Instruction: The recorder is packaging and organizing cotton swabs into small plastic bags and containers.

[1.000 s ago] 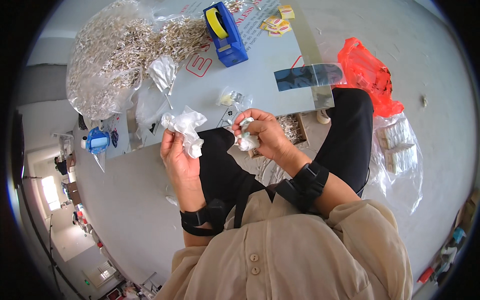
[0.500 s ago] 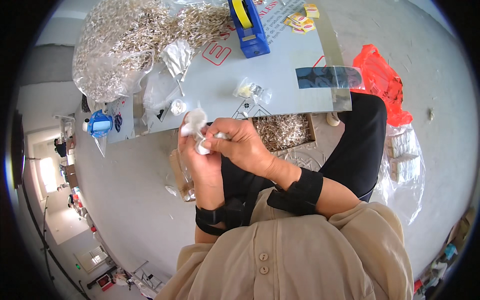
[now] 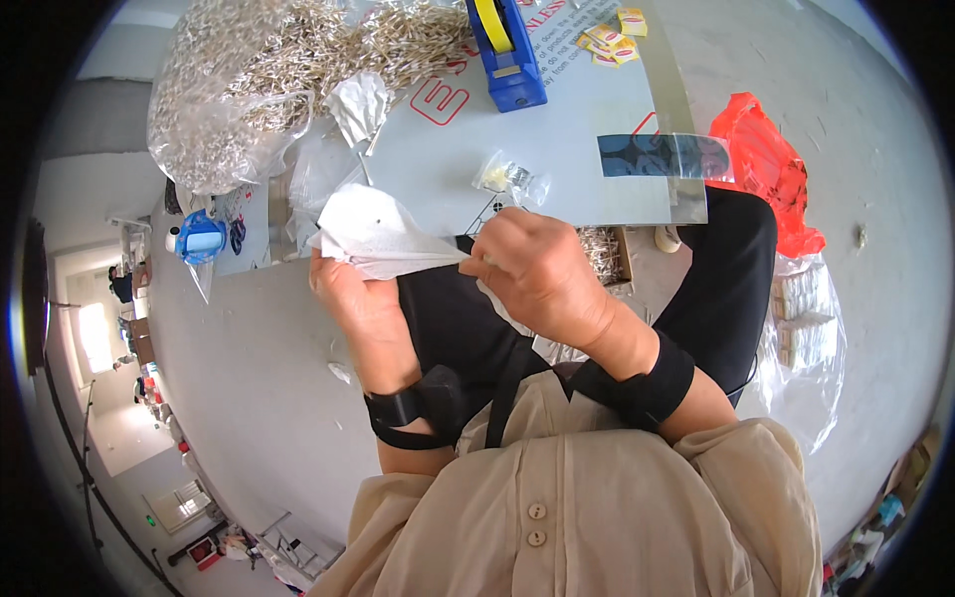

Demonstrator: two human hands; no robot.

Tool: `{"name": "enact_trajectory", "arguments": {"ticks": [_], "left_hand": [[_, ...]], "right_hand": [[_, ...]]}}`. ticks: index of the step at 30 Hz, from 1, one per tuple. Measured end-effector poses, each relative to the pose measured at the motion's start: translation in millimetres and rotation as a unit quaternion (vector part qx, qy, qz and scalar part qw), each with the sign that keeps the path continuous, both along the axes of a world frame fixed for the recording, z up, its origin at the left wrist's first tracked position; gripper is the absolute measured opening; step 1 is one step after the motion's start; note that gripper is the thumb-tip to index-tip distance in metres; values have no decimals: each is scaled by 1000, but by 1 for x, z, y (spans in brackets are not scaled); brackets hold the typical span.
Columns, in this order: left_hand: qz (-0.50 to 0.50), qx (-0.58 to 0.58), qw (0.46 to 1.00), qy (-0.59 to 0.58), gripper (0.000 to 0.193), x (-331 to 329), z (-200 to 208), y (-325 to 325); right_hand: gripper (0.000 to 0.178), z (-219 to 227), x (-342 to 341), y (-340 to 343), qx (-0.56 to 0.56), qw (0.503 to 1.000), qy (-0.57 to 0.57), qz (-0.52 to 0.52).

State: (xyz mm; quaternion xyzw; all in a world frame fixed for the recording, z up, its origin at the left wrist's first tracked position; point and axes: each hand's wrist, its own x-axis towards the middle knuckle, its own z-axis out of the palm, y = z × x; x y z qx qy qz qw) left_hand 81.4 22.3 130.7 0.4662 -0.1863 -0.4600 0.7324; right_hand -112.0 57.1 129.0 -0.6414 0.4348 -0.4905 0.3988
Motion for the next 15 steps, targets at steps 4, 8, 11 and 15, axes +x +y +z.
{"name": "enact_trajectory", "arguments": {"ticks": [4, 8, 11, 15], "left_hand": [[24, 13, 998, 51, 18, 10, -8, -3], [-9, 38, 999, 34, 18, 6, -14, 0], [-23, 80, 996, 26, 21, -1, -15, 1], [-31, 100, 994, 19, 23, -2, -24, 3]], "right_hand": [[20, 5, -10, -6, 32, 991, 67, 114], [22, -9, -2, -4, -15, 981, -98, 167], [23, -8, -2, -3, 76, 954, -177, 228], [25, -12, 2, -3, 132, 930, -267, 217]]}}
